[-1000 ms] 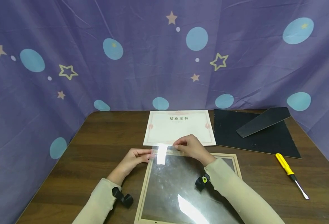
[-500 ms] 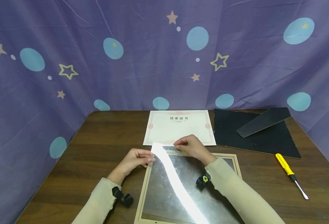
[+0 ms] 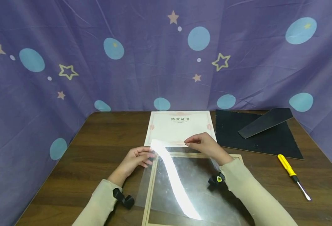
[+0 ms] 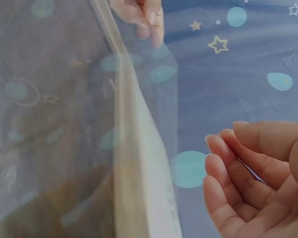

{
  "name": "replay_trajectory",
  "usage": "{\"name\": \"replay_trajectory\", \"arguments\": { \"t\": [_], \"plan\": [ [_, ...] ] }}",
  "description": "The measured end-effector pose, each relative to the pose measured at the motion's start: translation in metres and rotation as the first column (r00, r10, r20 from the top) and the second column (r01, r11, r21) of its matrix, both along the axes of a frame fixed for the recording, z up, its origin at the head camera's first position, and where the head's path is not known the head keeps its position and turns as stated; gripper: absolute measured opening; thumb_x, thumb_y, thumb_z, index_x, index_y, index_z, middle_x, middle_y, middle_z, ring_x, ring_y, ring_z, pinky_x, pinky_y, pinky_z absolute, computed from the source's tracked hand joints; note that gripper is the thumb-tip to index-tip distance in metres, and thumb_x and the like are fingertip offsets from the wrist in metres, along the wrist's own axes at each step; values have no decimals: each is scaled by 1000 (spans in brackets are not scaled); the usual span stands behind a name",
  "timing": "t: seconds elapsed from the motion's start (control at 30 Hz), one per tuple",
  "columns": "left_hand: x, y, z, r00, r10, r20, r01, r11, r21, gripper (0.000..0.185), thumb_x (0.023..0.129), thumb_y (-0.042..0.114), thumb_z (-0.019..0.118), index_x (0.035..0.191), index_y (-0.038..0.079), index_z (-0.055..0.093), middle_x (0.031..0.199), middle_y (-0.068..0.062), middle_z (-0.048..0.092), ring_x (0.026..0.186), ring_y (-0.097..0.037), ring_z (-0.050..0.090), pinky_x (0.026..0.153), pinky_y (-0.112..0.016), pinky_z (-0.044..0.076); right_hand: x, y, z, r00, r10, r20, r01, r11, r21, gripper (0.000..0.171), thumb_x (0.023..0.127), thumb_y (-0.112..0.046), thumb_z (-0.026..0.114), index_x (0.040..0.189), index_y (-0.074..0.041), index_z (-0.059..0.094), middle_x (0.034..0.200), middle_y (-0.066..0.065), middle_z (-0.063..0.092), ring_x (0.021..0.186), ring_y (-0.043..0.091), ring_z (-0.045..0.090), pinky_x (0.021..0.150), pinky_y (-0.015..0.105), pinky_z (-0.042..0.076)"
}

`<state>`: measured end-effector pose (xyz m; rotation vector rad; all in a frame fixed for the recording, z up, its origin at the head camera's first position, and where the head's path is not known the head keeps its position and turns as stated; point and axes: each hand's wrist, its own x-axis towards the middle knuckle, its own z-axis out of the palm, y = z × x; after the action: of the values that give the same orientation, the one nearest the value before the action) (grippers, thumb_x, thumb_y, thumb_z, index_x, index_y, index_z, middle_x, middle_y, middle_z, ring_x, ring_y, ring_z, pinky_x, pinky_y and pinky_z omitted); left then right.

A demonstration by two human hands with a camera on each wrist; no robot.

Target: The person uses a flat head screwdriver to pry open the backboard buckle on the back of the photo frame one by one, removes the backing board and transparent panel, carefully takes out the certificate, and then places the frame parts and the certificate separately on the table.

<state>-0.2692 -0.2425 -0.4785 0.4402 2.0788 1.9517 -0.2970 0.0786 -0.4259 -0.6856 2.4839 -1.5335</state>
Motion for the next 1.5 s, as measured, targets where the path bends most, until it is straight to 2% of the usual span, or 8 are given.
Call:
{"name": "replay_trajectory", "arguments": {
  "t": [0.2,0.37,0.5,0.7,0.83,1.2,1.37,1.5],
  "plan": [
    [-2,-1,3,999,13,38,-13,1000,3,36,96,6,45,126,-14,43,102,-7,71,70,-13,70,55,-21,55,6,21,17,1000,-11,26,11,1000,0,24,91,-16,63,107,1,70,103,13,70,85,14,60,72,27,52],
    [-3,-1,3,999,-5,52,3,999,47,38,99,9,44,128,-15,38,98,0,72,69,-12,70,54,-20,55,10,42,29,1000,-29,6,29,1000,-6,24,91,-15,62,109,-1,69,106,13,69,94,24,63,76,30,54],
    [-2,-2,3,997,13,74,-17,998,55,39,97,5,47,129,-13,37,91,4,72,68,-10,69,54,-20,55,13,61,30,999,-50,-1,50,998,23,25,91,-17,62,109,-1,69,105,12,69,95,27,64,76,26,54],
    [-2,-5,4,998,-32,51,30,999,32,49,92,2,56,134,-11,34,98,4,72,76,-12,70,57,-22,56,18,90,19,993,-110,40,107,991,75,31,92,-22,61,113,0,67,109,12,68,97,27,61,78,30,54],
    [-2,-7,4,996,-71,54,68,996,51,51,94,4,55,139,-6,33,105,0,71,76,-14,70,54,-23,56,24,108,9,987,-142,70,134,985,110,34,92,-27,62,114,-2,67,111,12,67,96,24,60,78,29,54],
    [1,-12,6,982,-121,142,101,985,143,51,96,5,52,143,5,33,114,-11,67,78,-17,71,52,-22,56,41,150,-24,975,-200,94,193,978,82,34,91,-22,64,115,2,65,113,17,66,90,3,61,77,18,51],
    [1,-15,6,981,-146,130,117,971,208,48,96,3,50,142,8,38,111,-7,68,78,-17,71,52,-22,55,47,161,-33,965,-229,130,223,973,55,37,89,-18,65,118,5,62,115,18,65,91,0,61,77,16,50],
    [-1,-20,5,981,-167,97,136,955,265,44,97,-1,45,140,13,44,110,-7,69,78,-16,71,52,-21,55,51,167,-40,957,-240,161,245,969,-14,41,87,-16,68,120,8,59,111,8,68,89,1,62,76,16,52]
  ]
}}
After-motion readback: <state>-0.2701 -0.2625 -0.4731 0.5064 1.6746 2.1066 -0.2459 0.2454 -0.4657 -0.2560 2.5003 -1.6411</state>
